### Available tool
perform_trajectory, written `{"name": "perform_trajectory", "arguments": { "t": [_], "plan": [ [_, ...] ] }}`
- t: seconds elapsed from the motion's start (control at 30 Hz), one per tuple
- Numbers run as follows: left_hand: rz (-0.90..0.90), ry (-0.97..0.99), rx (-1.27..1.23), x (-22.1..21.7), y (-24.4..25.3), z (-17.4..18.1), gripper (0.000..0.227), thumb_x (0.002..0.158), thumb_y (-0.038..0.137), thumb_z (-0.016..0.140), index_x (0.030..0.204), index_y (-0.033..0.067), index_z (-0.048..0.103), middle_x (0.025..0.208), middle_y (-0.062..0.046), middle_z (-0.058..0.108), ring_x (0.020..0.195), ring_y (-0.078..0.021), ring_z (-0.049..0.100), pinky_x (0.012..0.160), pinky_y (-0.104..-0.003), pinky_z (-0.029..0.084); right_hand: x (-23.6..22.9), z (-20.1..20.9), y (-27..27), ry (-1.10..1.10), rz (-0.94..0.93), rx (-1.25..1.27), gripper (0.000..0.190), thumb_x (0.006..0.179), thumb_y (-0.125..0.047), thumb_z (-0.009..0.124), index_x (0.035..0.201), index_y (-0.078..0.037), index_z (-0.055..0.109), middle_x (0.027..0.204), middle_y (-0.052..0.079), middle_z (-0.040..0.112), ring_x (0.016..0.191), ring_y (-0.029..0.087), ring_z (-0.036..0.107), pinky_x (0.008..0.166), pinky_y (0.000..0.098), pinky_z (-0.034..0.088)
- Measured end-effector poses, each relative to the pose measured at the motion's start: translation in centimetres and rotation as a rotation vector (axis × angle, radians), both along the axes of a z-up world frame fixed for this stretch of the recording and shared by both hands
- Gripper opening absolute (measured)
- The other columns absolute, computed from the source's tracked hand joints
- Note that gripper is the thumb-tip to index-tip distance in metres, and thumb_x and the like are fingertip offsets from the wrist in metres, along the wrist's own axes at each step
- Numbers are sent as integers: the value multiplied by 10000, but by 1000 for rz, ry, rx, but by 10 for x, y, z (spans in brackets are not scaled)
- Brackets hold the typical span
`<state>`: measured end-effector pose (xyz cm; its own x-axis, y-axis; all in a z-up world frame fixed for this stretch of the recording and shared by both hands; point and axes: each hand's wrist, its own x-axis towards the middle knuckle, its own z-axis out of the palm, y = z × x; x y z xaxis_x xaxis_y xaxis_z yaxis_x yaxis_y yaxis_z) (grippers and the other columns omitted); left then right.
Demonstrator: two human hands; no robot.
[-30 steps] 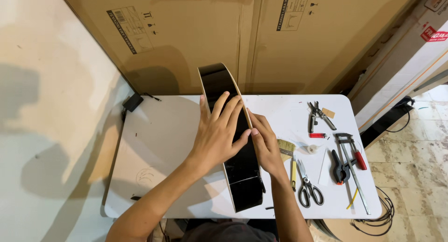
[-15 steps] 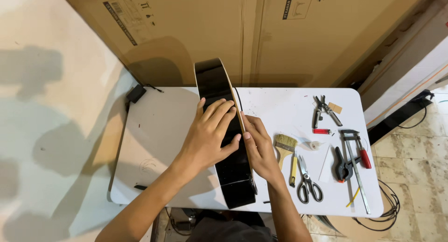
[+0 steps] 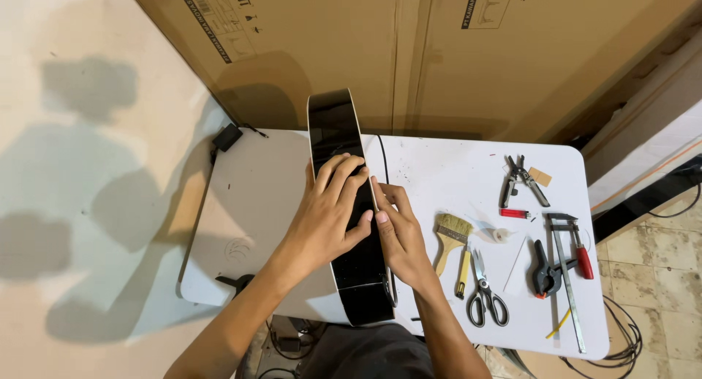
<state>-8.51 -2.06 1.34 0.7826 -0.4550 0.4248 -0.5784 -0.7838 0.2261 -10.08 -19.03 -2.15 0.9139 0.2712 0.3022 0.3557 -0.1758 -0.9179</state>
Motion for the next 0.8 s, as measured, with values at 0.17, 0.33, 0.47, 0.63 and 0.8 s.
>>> {"name": "perform_trajectory", "arguments": {
  "t": [0.17, 0.33, 0.47, 0.63, 0.8],
  "plan": [
    [11, 16, 16, 1, -1, 1, 539, 887, 291, 584, 1325, -21, 540, 1377, -213, 491, 1351, -424, 407, 1053, -759, 290, 3, -4, -1, 5, 14, 1, 514, 1062, -196, 315, 1549, -61, 411, 1298, 202, 561, 1112, 380, 577, 963, 505, 473],
    [15, 1, 29, -1, -2, 1, 526, 900, 293, 568, 1326, -15, 536, 1383, -210, 487, 1355, -424, 402, 1055, -752, 298, 1, -7, -1, 16, 19, 13, 515, 1066, -208, 305, 1547, -60, 415, 1310, 207, 549, 1128, 385, 565, 979, 509, 465],
    [18, 0, 44, -1, -1, 3, 549, 874, 272, 609, 1335, -14, 526, 1381, -209, 481, 1355, -428, 399, 1045, -755, 310, -2, -4, 1, -32, 9, -12, 562, 1053, -292, 346, 1561, -54, 374, 1346, 217, 539, 1125, 396, 588, 947, 511, 493],
    [17, 2, 33, 2, 0, -3, 540, 902, 297, 583, 1343, -9, 520, 1399, -202, 475, 1367, -418, 391, 1047, -744, 306, -10, 3, 2, -50, -15, -26, 538, 1042, -193, 369, 1552, -22, 379, 1367, 234, 550, 1139, 407, 603, 931, 501, 506],
    [10, 8, 18, 0, 1, 7, 530, 948, 319, 529, 1373, 3, 528, 1442, -183, 493, 1391, -397, 396, 1063, -717, 306, -13, 6, 3, -101, -31, -74, 558, 997, -111, 434, 1531, 42, 378, 1376, 268, 571, 1183, 448, 621, 930, 513, 532]
  ]
}}
